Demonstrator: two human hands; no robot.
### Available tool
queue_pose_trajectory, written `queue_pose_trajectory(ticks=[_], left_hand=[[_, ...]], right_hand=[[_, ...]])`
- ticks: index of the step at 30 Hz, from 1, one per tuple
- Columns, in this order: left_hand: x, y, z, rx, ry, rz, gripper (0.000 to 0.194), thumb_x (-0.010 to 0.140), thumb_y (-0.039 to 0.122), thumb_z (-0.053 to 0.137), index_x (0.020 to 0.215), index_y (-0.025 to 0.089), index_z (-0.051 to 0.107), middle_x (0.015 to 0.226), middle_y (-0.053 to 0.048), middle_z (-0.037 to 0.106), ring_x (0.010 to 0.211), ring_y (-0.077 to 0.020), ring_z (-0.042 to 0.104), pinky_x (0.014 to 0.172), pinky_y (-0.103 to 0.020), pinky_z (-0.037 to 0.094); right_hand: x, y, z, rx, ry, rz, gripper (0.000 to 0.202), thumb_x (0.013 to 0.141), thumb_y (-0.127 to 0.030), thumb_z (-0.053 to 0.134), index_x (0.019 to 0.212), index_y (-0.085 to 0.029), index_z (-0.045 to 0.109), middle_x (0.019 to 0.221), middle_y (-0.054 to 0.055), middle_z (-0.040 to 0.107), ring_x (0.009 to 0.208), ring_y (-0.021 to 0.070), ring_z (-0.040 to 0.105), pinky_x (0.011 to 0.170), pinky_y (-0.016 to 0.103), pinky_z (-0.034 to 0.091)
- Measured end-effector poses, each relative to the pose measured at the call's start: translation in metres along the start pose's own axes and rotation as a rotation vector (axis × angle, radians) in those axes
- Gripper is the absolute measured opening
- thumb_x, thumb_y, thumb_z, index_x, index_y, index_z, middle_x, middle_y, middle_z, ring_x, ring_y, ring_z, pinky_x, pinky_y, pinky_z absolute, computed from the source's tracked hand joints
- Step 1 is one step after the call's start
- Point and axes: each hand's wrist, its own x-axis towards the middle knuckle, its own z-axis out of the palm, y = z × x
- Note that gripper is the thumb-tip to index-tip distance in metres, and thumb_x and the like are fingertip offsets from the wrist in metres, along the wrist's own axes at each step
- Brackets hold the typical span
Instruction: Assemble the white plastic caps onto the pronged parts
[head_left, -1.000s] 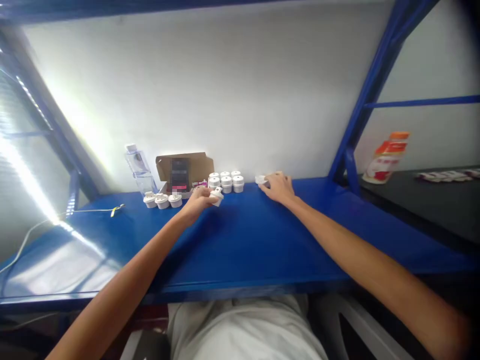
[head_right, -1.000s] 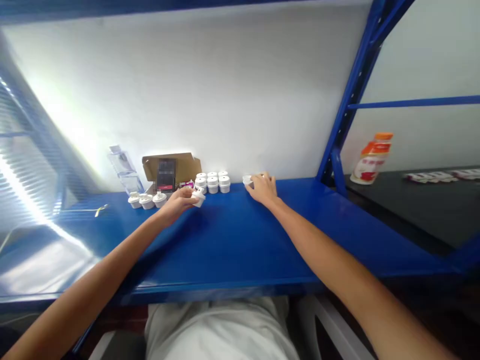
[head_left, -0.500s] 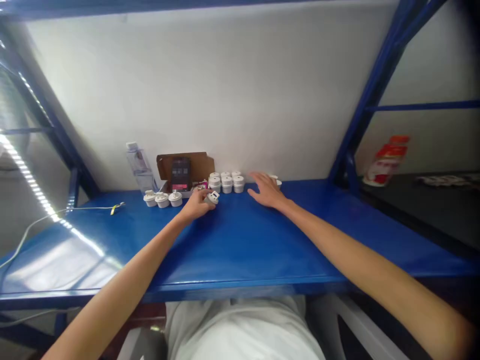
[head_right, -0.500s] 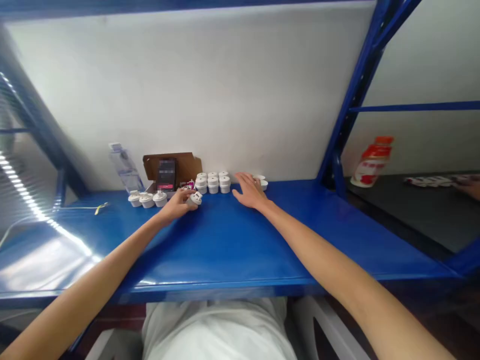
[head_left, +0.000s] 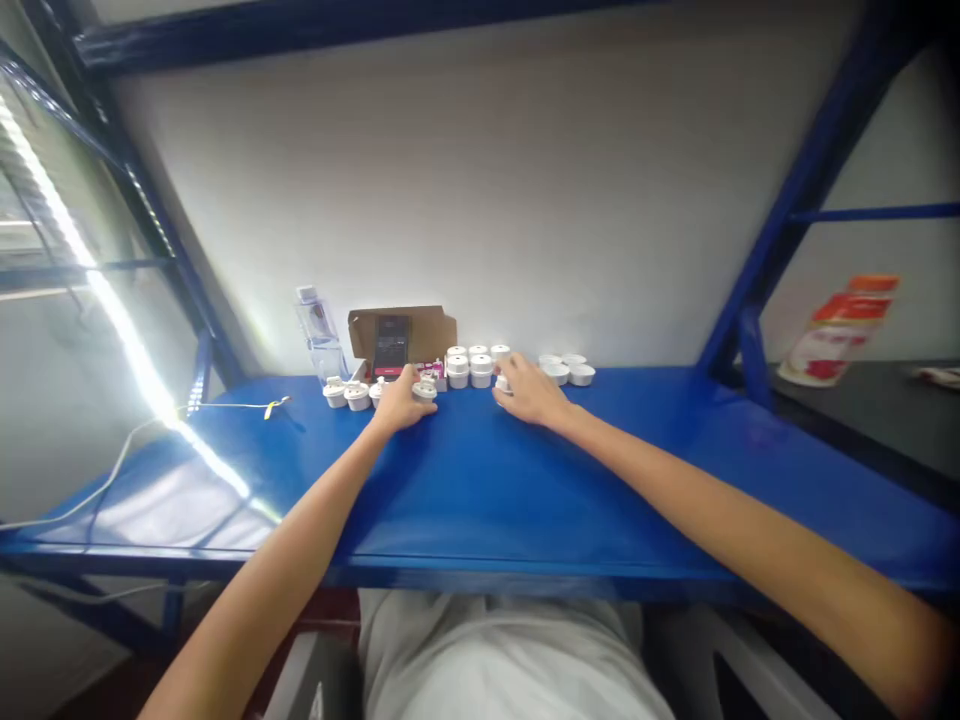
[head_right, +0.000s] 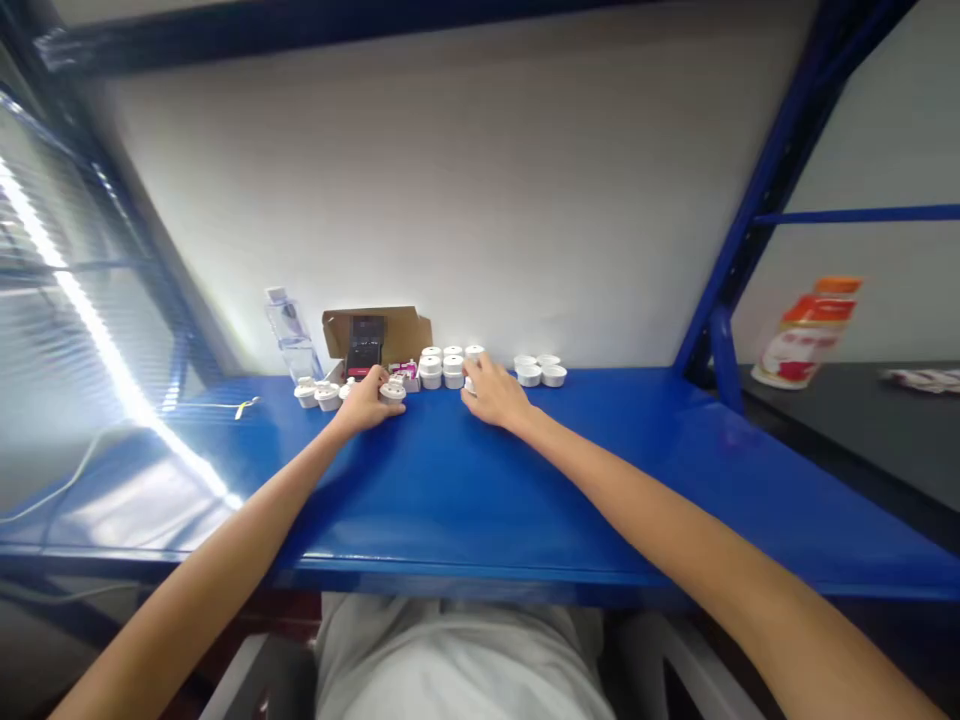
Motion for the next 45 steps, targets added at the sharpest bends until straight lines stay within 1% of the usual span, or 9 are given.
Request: queue_pose_trajectory(ticks=[8,12,19,25,30,35,40,43,45], left_hand=[[-0.003,0.01,0.0,0.537,0.041,0.027,0.034,0.079,0.032,0.068,0.107,0.017,0.057,0.122,-0.021,0.06,0.118,-0.0389,0.06,0.097,-0.043,0.047],[-0.005,0.013,-0.009,0.628,0.054,-0.048,0.039,0.085,0.029,0.062,0.12,0.014,0.055,0.126,-0.022,0.057,0.114,-0.0394,0.063,0.092,-0.044,0.049],[-0.015,0.043,-0.002,0.104,0.107,0.202,0.053,0.081,0.048,0.074,0.123,0.02,0.058,0.118,-0.013,0.06,0.11,-0.032,0.061,0.099,-0.04,0.046],[-0.04,0.073,0.03,-0.112,-0.264,0.441,0.046,0.085,0.039,0.07,0.127,0.024,0.063,0.117,-0.011,0.064,0.105,-0.0297,0.061,0.102,-0.039,0.045],[-0.043,0.072,0.032,0.029,-0.325,0.609,0.038,0.086,0.014,0.056,0.119,0.025,0.069,0.138,-0.013,0.055,0.125,-0.03,0.053,0.115,-0.041,0.035],[-0.048,0.079,0.03,0.126,-0.247,0.67,0.026,0.095,0.026,0.054,0.115,0.025,0.07,0.129,-0.014,0.057,0.112,-0.0289,0.059,0.107,-0.04,0.042],[-0.047,0.086,0.031,-0.097,-0.1,0.438,0.041,0.087,0.049,0.069,0.119,0.023,0.065,0.105,-0.011,0.065,0.094,-0.0266,0.064,0.092,-0.036,0.048],[-0.038,0.085,0.032,-0.375,-0.073,0.169,0.048,0.091,0.063,0.058,0.11,0.02,0.063,0.074,-0.004,0.063,0.067,-0.0206,0.063,0.071,-0.032,0.049],[-0.03,0.08,0.029,-0.545,-0.106,-0.022,0.056,0.091,0.071,0.051,0.1,0.018,0.063,0.063,-0.002,0.059,0.052,-0.0165,0.056,0.056,-0.03,0.042]], right_hand=[[-0.012,-0.001,-0.012,0.079,-0.171,0.077,0.037,0.091,-0.059,0.06,0.092,-0.022,0.066,0.107,0.01,0.066,0.095,0.0272,0.066,0.076,0.034,0.047],[-0.01,-0.004,-0.012,0.176,-0.09,0.074,0.044,0.094,-0.059,0.053,0.077,-0.02,0.063,0.099,0.011,0.07,0.093,0.026,0.066,0.078,0.033,0.046],[-0.009,-0.019,-0.002,1.171,-0.139,0.505,0.047,0.1,-0.058,0.045,0.083,-0.019,0.064,0.07,0.005,0.067,0.059,0.0179,0.06,0.053,0.028,0.046],[-0.014,-0.039,-0.002,1.599,-0.259,0.588,0.031,0.102,-0.044,0.05,0.094,-0.019,0.066,0.074,0.002,0.07,0.059,0.0138,0.062,0.054,0.024,0.053],[-0.013,-0.03,-0.01,1.463,-0.466,0.617,0.053,0.103,-0.06,0.039,0.077,-0.019,0.061,0.054,0.002,0.058,0.041,0.0115,0.046,0.035,0.021,0.032],[-0.01,-0.028,-0.008,1.413,-0.388,0.577,0.044,0.098,-0.051,0.049,0.066,-0.022,0.049,0.045,-0.004,0.039,0.037,0.0079,0.024,0.035,0.022,0.012],[-0.011,-0.038,-0.003,1.283,-0.045,0.487,0.049,0.098,-0.061,0.042,0.072,-0.022,0.054,0.054,0.001,0.047,0.047,0.014,0.04,0.042,0.027,0.031],[-0.013,-0.032,-0.014,0.911,0.184,0.121,0.044,0.1,-0.06,0.043,0.097,-0.022,0.066,0.085,0.008,0.065,0.08,0.0244,0.062,0.071,0.035,0.053],[-0.013,-0.021,-0.023,0.615,0.222,-0.163,0.03,0.1,-0.045,0.052,0.118,-0.026,0.066,0.116,0.011,0.066,0.111,0.0297,0.06,0.096,0.043,0.05]])
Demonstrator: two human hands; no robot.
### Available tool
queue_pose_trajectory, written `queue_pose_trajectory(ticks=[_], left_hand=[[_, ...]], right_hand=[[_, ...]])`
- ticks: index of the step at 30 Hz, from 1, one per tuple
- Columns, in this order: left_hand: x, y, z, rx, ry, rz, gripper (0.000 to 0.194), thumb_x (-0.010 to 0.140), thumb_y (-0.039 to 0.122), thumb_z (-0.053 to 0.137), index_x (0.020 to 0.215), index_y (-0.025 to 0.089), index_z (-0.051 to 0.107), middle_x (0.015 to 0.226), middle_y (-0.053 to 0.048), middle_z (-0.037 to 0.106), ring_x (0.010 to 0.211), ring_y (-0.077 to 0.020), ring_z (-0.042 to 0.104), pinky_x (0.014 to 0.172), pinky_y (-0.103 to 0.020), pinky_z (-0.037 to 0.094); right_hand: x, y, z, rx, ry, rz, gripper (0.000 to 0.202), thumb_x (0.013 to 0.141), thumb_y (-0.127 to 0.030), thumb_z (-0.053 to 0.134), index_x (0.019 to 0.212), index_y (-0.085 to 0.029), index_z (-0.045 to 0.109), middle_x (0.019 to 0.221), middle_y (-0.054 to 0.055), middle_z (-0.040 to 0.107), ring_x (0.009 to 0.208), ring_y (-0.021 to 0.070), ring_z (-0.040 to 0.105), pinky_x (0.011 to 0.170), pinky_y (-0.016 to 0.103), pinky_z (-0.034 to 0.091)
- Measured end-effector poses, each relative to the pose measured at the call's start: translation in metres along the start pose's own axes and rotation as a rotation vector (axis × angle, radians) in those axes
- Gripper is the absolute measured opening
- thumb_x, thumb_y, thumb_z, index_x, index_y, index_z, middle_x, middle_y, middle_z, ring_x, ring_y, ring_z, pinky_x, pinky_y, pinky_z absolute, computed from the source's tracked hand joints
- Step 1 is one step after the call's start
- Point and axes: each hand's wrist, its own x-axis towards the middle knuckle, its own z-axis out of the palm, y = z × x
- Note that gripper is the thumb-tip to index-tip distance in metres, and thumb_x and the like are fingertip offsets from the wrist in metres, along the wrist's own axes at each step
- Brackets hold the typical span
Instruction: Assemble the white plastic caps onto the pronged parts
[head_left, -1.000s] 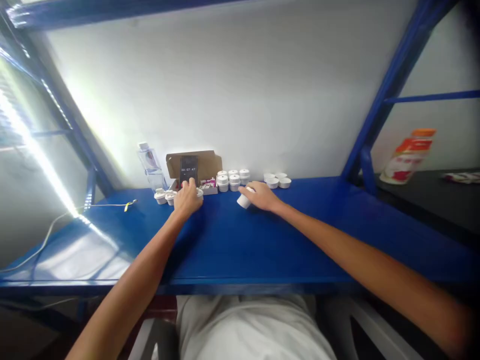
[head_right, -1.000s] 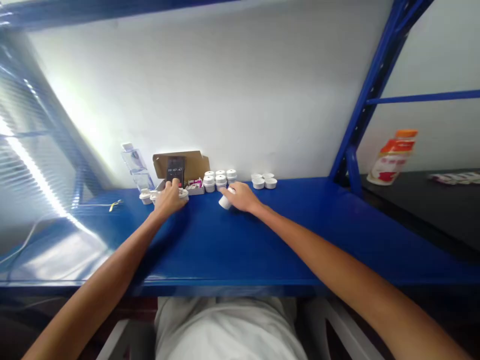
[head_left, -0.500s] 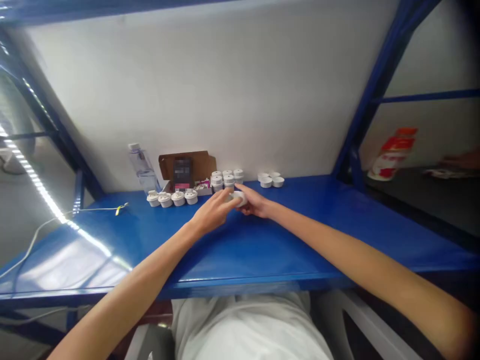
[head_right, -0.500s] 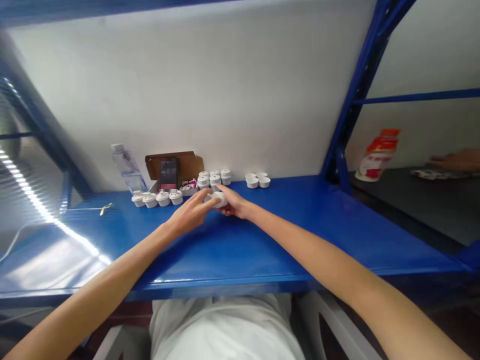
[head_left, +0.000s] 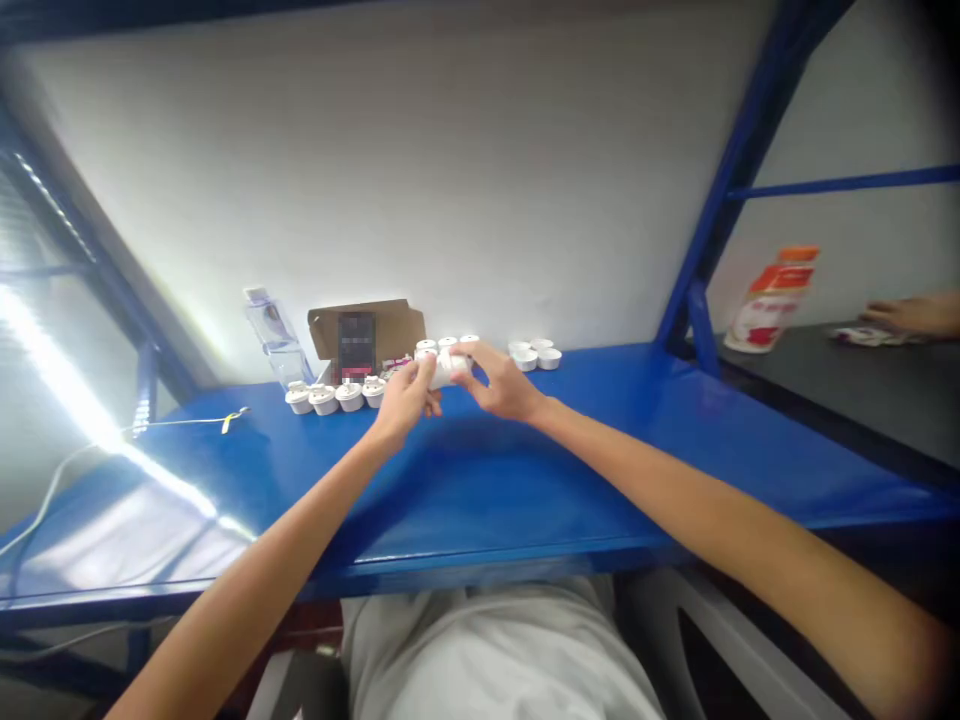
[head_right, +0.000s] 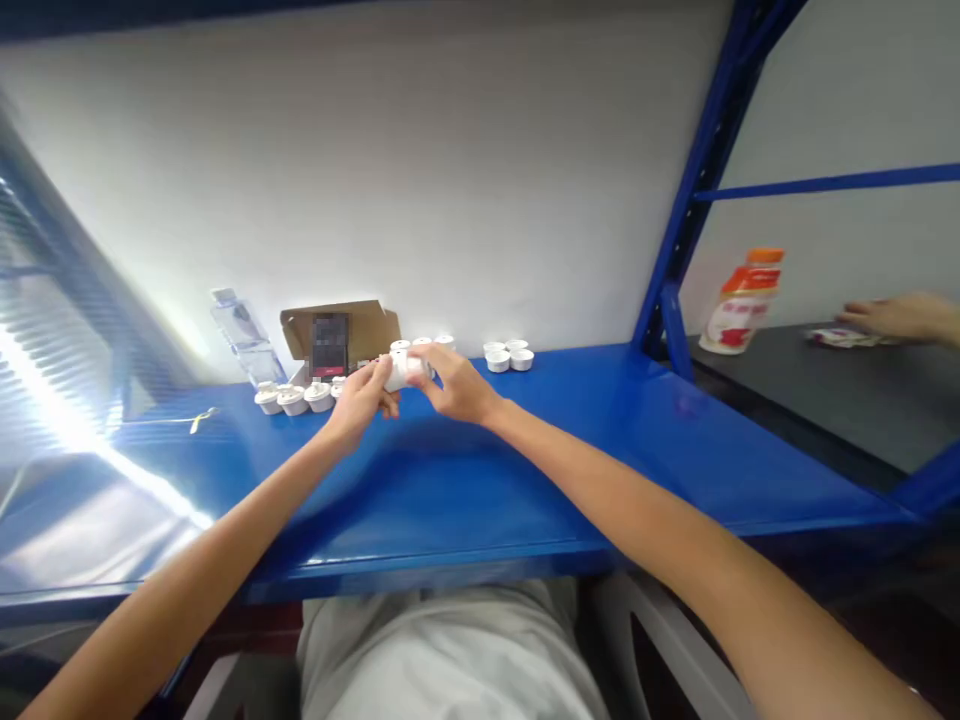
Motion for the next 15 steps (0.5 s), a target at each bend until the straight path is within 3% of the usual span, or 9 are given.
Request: queue_pose_trajectory(ticks=[2,5,10,15], left_hand=[[0.007,-0.004,-0.009,-0.113,0.031,-0.125,0.057,0.088,0.072,0.055,0.092,0.016,0.063,0.06,-0.001,0.057,0.046,-0.0134,0.051,0.051,-0.028,0.038],[0.015,-0.01,-0.023,-0.2,0.083,-0.204,0.044,0.082,0.057,0.07,0.092,0.016,0.062,0.066,-0.001,0.06,0.054,-0.0125,0.058,0.055,-0.026,0.042],[0.017,-0.019,-0.028,-0.311,0.041,-0.23,0.043,0.067,0.027,0.083,0.095,0.019,0.051,0.094,-0.004,0.068,0.082,-0.019,0.072,0.08,-0.032,0.055],[0.012,-0.017,-0.023,-0.232,-0.08,-0.222,0.04,0.068,0.025,0.078,0.099,0.019,0.054,0.099,-0.004,0.068,0.085,-0.02,0.073,0.085,-0.036,0.056]], right_hand=[[0.002,0.01,-0.012,-0.215,-0.06,-0.156,0.033,0.098,-0.027,0.052,0.13,-0.027,0.063,0.134,0.012,0.058,0.126,0.0306,0.052,0.108,0.046,0.043],[0.0,0.034,-0.019,-0.389,-0.048,-0.106,0.041,0.096,-0.016,0.049,0.134,-0.022,0.062,0.134,0.014,0.054,0.122,0.0279,0.055,0.107,0.042,0.043],[-0.007,0.073,-0.017,-0.551,-0.123,0.172,0.034,0.093,-0.028,0.06,0.126,-0.021,0.066,0.125,0.012,0.061,0.103,0.0268,0.063,0.097,0.039,0.047],[-0.007,0.083,-0.017,-0.704,-0.1,0.294,0.03,0.095,-0.038,0.059,0.116,-0.019,0.069,0.12,0.014,0.069,0.115,0.0326,0.06,0.103,0.045,0.04]])
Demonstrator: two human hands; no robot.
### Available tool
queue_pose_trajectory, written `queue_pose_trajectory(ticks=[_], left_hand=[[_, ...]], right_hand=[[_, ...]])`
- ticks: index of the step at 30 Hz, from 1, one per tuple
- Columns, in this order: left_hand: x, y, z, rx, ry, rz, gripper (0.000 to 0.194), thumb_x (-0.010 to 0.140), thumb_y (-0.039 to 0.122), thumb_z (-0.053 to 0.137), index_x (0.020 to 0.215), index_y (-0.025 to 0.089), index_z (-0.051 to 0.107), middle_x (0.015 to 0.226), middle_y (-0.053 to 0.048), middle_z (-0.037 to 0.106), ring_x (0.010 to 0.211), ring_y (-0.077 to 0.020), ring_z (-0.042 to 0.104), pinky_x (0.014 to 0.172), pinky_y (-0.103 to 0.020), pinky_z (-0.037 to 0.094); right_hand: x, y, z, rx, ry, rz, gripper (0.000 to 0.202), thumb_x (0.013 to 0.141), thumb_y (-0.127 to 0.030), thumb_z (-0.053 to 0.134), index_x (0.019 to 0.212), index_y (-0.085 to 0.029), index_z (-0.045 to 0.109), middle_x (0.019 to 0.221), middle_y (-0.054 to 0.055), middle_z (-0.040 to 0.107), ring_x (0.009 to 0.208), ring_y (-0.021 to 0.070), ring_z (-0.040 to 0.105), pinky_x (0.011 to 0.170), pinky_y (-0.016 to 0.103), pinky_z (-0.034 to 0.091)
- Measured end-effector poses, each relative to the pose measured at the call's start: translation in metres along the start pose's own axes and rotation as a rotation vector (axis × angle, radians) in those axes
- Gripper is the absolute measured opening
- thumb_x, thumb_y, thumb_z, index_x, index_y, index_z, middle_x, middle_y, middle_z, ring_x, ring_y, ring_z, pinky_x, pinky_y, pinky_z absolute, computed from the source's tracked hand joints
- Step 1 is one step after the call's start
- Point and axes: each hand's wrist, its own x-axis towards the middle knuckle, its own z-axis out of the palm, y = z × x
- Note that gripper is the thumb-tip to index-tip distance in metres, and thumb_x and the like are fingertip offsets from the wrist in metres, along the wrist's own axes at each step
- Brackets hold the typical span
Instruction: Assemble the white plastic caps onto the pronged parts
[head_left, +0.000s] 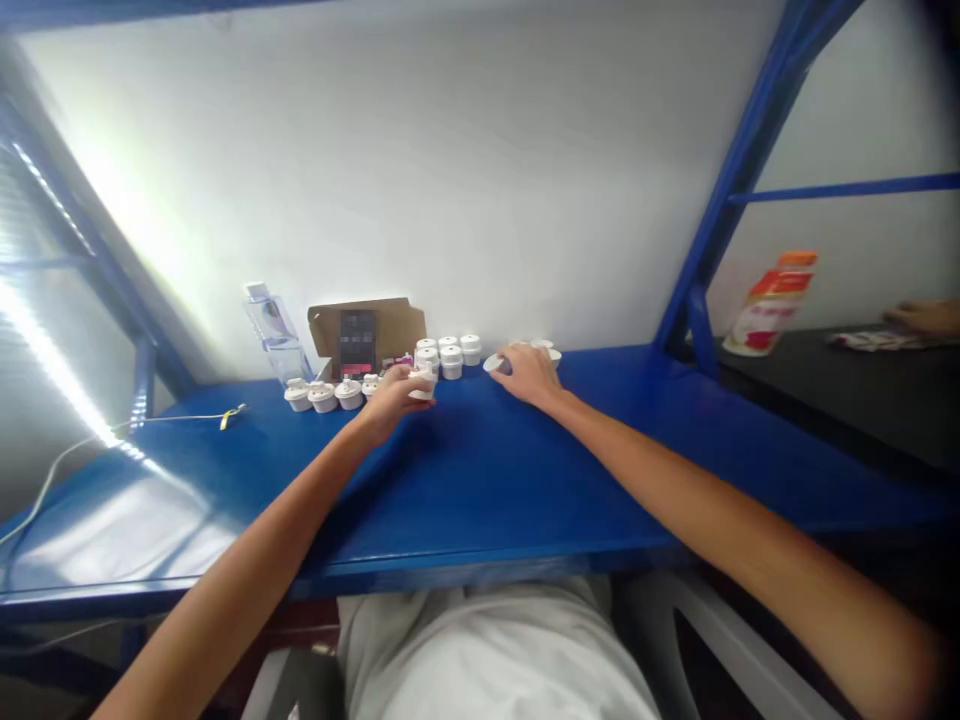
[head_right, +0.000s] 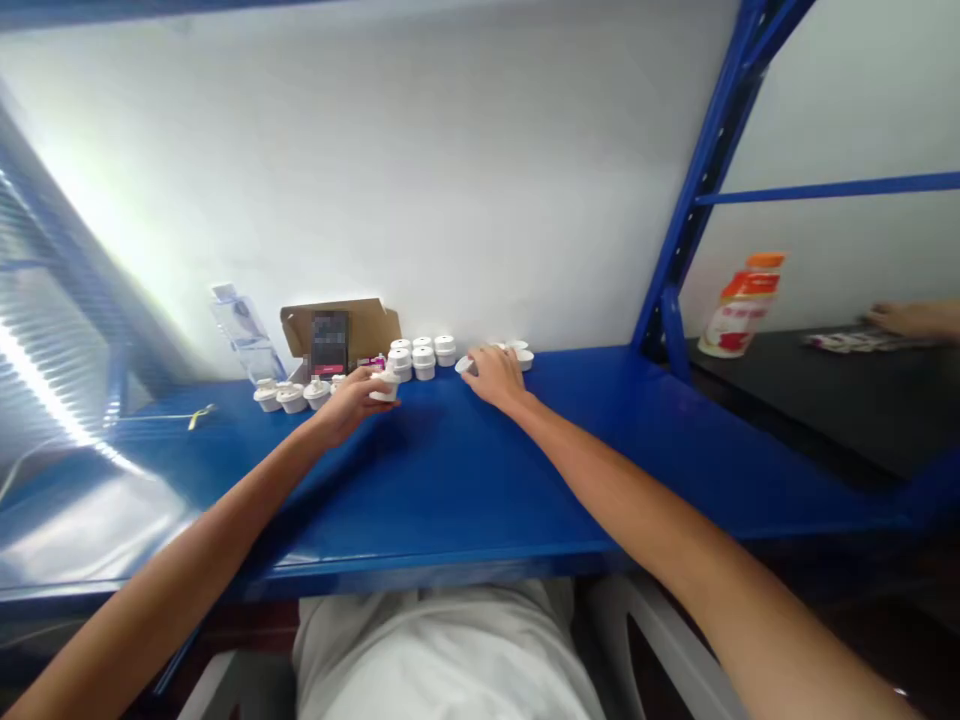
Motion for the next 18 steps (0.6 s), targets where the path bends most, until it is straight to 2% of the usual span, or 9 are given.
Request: queue_pose_trajectory(ticks=[3,6,8,9,11,13,15,16,18], left_hand=[[-0.004,0.003,0.003,0.077,-0.075,-0.032,0.034,0.072,0.032,0.076,0.097,0.017,0.058,0.096,-0.005,0.069,0.083,-0.0205,0.073,0.084,-0.035,0.055],[-0.004,0.003,0.006,0.139,-0.09,-0.043,0.036,0.073,0.037,0.075,0.098,0.017,0.058,0.094,-0.006,0.07,0.082,-0.0206,0.072,0.082,-0.035,0.054],[-0.002,0.0,0.005,0.229,-0.059,-0.024,0.038,0.074,0.041,0.074,0.098,0.017,0.056,0.094,-0.007,0.07,0.085,-0.0214,0.071,0.08,-0.034,0.053],[0.0,-0.002,0.004,0.313,-0.023,0.005,0.038,0.073,0.042,0.074,0.097,0.018,0.055,0.094,-0.006,0.07,0.086,-0.0216,0.069,0.079,-0.034,0.053],[0.002,-0.005,0.0,0.552,0.044,0.109,0.037,0.072,0.04,0.074,0.096,0.019,0.054,0.093,-0.005,0.069,0.088,-0.0219,0.066,0.076,-0.033,0.05],[0.004,-0.008,-0.004,0.804,0.073,0.239,0.034,0.072,0.038,0.073,0.094,0.02,0.054,0.091,-0.003,0.068,0.085,-0.0221,0.064,0.073,-0.032,0.046],[0.006,-0.01,-0.008,0.97,0.072,0.323,0.03,0.074,0.038,0.07,0.092,0.021,0.054,0.088,-0.003,0.067,0.082,-0.0224,0.062,0.071,-0.033,0.044],[0.006,-0.011,-0.009,1.016,0.07,0.344,0.029,0.075,0.04,0.069,0.091,0.021,0.055,0.088,-0.003,0.067,0.081,-0.0226,0.062,0.07,-0.033,0.043],[0.007,-0.011,-0.011,1.057,0.074,0.357,0.029,0.077,0.044,0.068,0.09,0.021,0.056,0.089,-0.004,0.068,0.082,-0.0234,0.063,0.07,-0.033,0.042]], right_hand=[[0.001,0.001,-0.001,-0.029,-0.012,0.051,0.031,0.096,-0.04,0.057,0.114,-0.017,0.069,0.12,0.017,0.071,0.12,0.0348,0.058,0.104,0.046,0.039],[0.003,0.006,-0.004,0.016,0.004,0.042,0.044,0.093,-0.04,0.061,0.131,-0.018,0.063,0.129,0.016,0.069,0.124,0.0349,0.057,0.103,0.045,0.041],[0.004,0.011,-0.008,0.063,0.036,0.044,0.055,0.089,-0.041,0.066,0.138,-0.018,0.057,0.133,0.015,0.068,0.122,0.0335,0.059,0.101,0.042,0.044],[0.005,0.012,-0.01,0.087,0.051,0.053,0.055,0.087,-0.041,0.067,0.137,-0.019,0.058,0.13,0.014,0.069,0.118,0.032,0.062,0.097,0.04,0.046],[0.006,0.013,-0.015,0.127,0.045,0.08,0.041,0.088,-0.041,0.065,0.123,-0.02,0.066,0.116,0.01,0.074,0.104,0.028,0.067,0.087,0.035,0.049],[0.005,0.009,-0.018,0.142,-0.023,0.078,0.025,0.09,-0.041,0.062,0.101,-0.021,0.071,0.099,0.007,0.077,0.091,0.0247,0.069,0.077,0.032,0.048],[0.002,0.002,-0.018,0.139,-0.124,0.037,0.023,0.09,-0.041,0.061,0.087,-0.021,0.073,0.091,0.006,0.077,0.086,0.0236,0.069,0.075,0.03,0.048],[0.001,-0.002,-0.017,0.136,-0.164,0.018,0.023,0.09,-0.04,0.061,0.086,-0.021,0.073,0.091,0.006,0.077,0.087,0.0237,0.07,0.076,0.03,0.048],[-0.002,-0.008,-0.013,0.128,-0.207,0.012,0.024,0.089,-0.04,0.062,0.094,-0.021,0.075,0.101,0.008,0.078,0.094,0.0254,0.07,0.079,0.031,0.049]])
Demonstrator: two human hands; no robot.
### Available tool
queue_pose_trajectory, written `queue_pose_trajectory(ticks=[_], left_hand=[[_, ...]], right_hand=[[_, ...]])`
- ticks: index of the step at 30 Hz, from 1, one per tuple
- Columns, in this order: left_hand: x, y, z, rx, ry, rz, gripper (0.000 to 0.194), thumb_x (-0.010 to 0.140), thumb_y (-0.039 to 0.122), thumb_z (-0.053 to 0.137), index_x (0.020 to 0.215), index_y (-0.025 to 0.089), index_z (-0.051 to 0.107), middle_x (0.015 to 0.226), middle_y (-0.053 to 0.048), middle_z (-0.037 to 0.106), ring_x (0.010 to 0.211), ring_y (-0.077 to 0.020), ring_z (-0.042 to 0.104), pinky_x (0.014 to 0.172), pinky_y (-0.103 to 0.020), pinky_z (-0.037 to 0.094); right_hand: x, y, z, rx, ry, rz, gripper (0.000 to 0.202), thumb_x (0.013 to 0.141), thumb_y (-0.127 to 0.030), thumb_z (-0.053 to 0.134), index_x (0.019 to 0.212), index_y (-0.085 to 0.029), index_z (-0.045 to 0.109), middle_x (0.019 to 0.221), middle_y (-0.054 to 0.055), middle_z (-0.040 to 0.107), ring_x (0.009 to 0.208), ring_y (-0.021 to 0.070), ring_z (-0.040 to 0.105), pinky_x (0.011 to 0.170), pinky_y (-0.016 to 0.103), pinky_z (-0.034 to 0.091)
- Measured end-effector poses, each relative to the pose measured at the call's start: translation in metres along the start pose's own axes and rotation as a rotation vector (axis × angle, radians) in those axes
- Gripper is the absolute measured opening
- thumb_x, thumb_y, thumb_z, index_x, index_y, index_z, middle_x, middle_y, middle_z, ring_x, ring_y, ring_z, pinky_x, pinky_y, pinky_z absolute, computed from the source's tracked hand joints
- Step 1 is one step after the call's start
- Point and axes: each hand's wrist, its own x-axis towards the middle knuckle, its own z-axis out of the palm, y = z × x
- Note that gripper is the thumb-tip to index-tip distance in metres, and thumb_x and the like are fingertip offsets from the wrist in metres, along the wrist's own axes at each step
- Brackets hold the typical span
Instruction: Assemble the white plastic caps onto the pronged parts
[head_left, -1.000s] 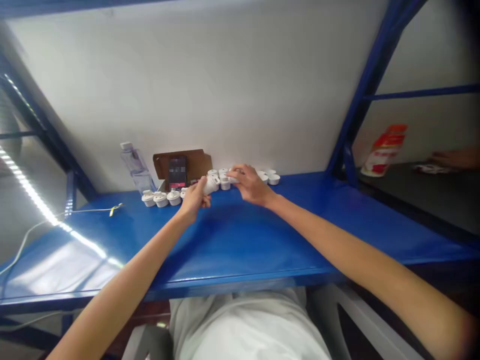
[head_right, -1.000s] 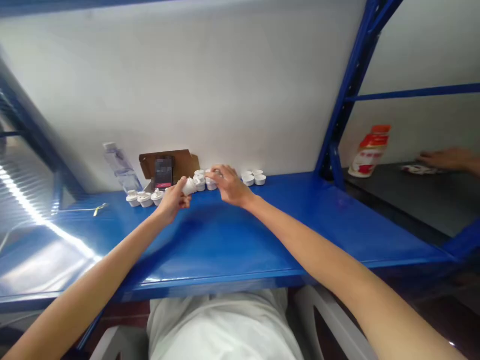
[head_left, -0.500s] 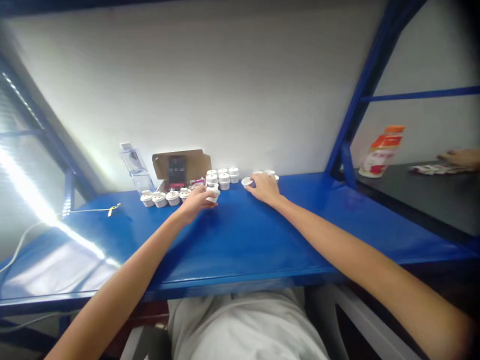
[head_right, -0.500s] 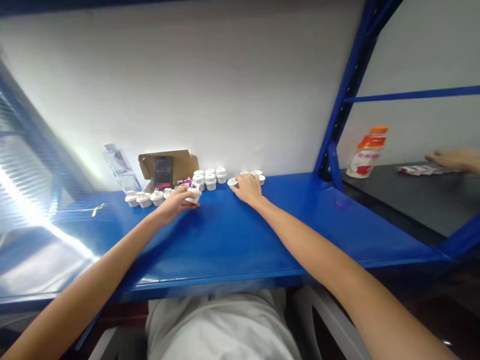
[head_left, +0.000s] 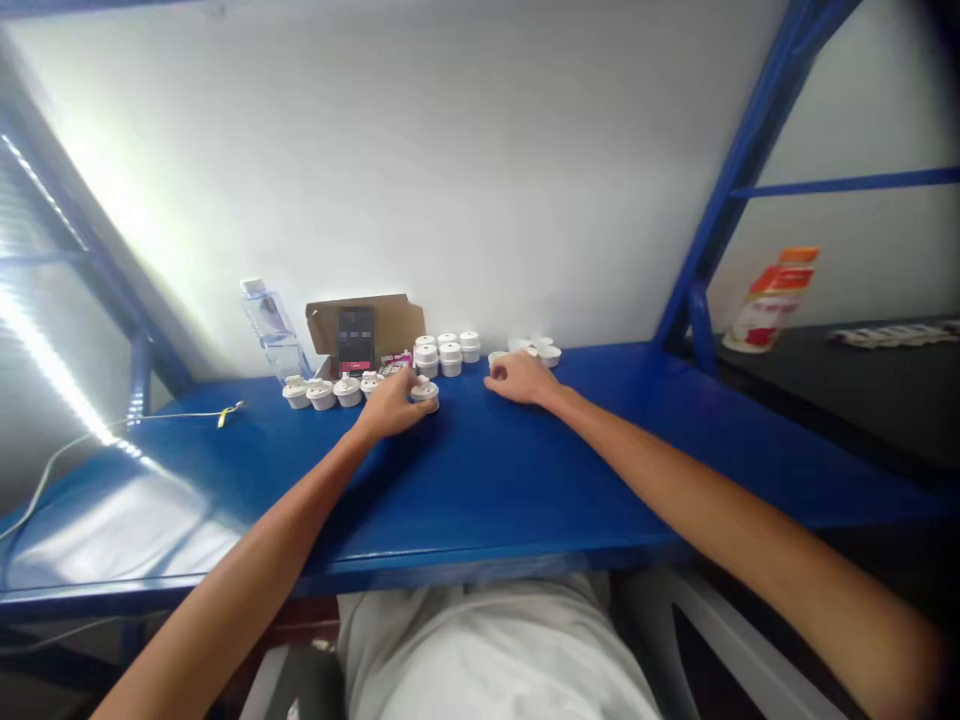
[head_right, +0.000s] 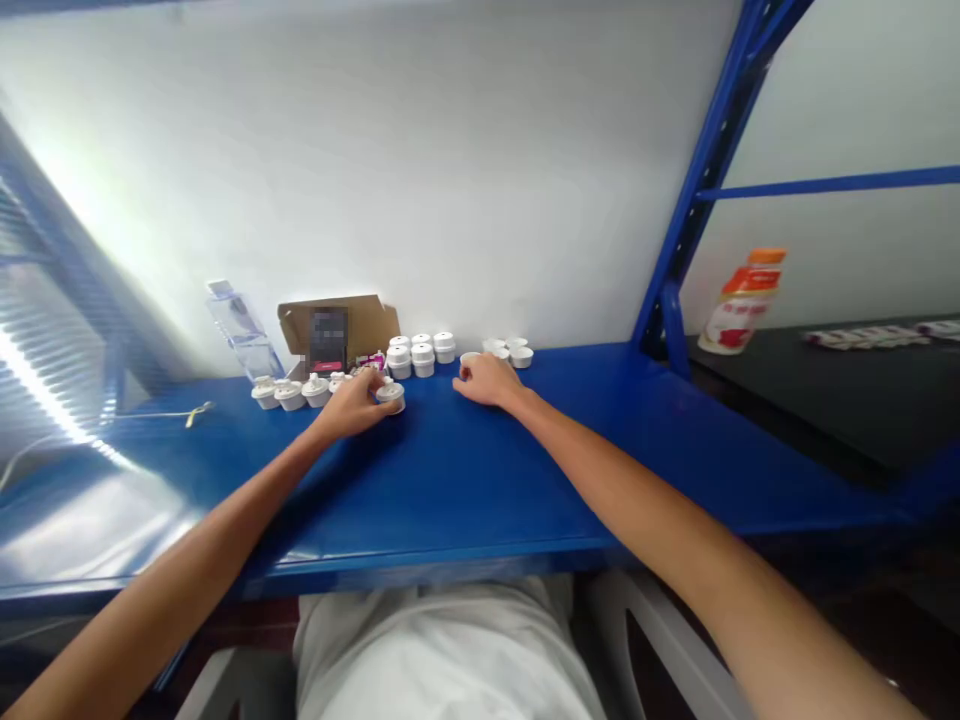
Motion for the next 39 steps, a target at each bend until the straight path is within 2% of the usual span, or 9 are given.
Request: queue_pose_trajectory(ticks=[4,6,14,20,24,28,31,34,39], left_hand=[[0.001,-0.002,0.001,0.012,-0.009,0.018,0.033,0.077,0.046,0.069,0.095,0.02,0.059,0.093,-0.005,0.07,0.085,-0.0248,0.065,0.071,-0.033,0.043],[0.0,-0.002,0.002,0.017,-0.021,0.029,0.033,0.077,0.045,0.069,0.098,0.02,0.06,0.093,-0.005,0.071,0.085,-0.025,0.066,0.071,-0.032,0.044],[0.001,-0.004,-0.002,0.154,-0.021,-0.01,0.034,0.08,0.045,0.066,0.104,0.021,0.062,0.101,-0.009,0.073,0.092,-0.0297,0.068,0.073,-0.034,0.046],[0.003,-0.017,-0.006,0.298,-0.017,-0.137,0.047,0.086,0.046,0.061,0.127,0.022,0.058,0.113,-0.015,0.074,0.106,-0.0372,0.068,0.083,-0.04,0.049],[0.002,-0.021,-0.005,0.277,0.023,-0.18,0.053,0.09,0.038,0.059,0.139,0.02,0.05,0.117,-0.017,0.073,0.109,-0.0354,0.069,0.085,-0.038,0.05],[-0.001,-0.021,-0.004,0.262,0.057,-0.226,0.051,0.093,0.037,0.057,0.14,0.021,0.047,0.116,-0.016,0.073,0.107,-0.0342,0.07,0.082,-0.037,0.05],[0.0,-0.021,-0.004,0.255,0.078,-0.243,0.05,0.092,0.04,0.058,0.137,0.02,0.048,0.114,-0.016,0.074,0.107,-0.035,0.07,0.08,-0.037,0.05],[0.0,-0.02,-0.004,0.213,0.109,-0.231,0.052,0.091,0.042,0.059,0.137,0.02,0.047,0.114,-0.016,0.074,0.106,-0.0347,0.07,0.079,-0.036,0.049],[-0.004,-0.001,-0.005,0.068,0.151,-0.106,0.044,0.092,0.042,0.057,0.129,0.019,0.052,0.094,-0.01,0.073,0.089,-0.0295,0.07,0.072,-0.034,0.046]], right_hand=[[-0.001,-0.002,0.009,-0.013,-0.016,0.071,0.045,0.089,-0.043,0.064,0.125,-0.018,0.071,0.125,0.014,0.073,0.113,0.0316,0.068,0.088,0.035,0.052],[0.0,0.0,0.011,-0.002,-0.037,0.09,0.051,0.088,-0.044,0.064,0.131,-0.018,0.068,0.13,0.015,0.071,0.118,0.0332,0.066,0.092,0.037,0.052],[0.003,0.008,0.021,0.079,-0.05,0.038,0.047,0.091,-0.039,0.061,0.132,-0.018,0.067,0.138,0.015,0.066,0.126,0.0339,0.063,0.104,0.043,0.05],[0.011,0.016,0.033,0.123,0.011,-0.023,0.059,0.087,-0.034,0.062,0.141,-0.012,0.058,0.154,0.018,0.052,0.138,0.0345,0.053,0.115,0.045,0.043],[0.027,0.008,0.036,0.142,0.052,-0.092,0.066,0.086,-0.029,0.058,0.15,-0.014,0.047,0.16,0.016,0.043,0.136,0.0307,0.054,0.111,0.041,0.046],[0.052,-0.011,0.03,-0.042,0.029,-0.092,0.077,0.086,-0.03,0.061,0.157,-0.014,0.034,0.169,0.018,0.023,0.149,0.039,0.036,0.119,0.052,0.036],[0.065,-0.025,0.024,-0.186,-0.002,-0.092,0.07,0.085,-0.023,0.062,0.152,-0.015,0.041,0.166,0.02,0.03,0.148,0.0417,0.035,0.118,0.059,0.033],[0.064,-0.035,0.018,-0.205,0.014,-0.072,0.051,0.087,-0.021,0.059,0.137,-0.014,0.052,0.148,0.022,0.052,0.135,0.0391,0.05,0.11,0.052,0.042],[0.029,-0.038,0.007,-0.065,0.019,0.033,0.05,0.088,-0.044,0.063,0.129,-0.017,0.055,0.13,0.02,0.062,0.105,0.0361,0.066,0.087,0.044,0.052]])
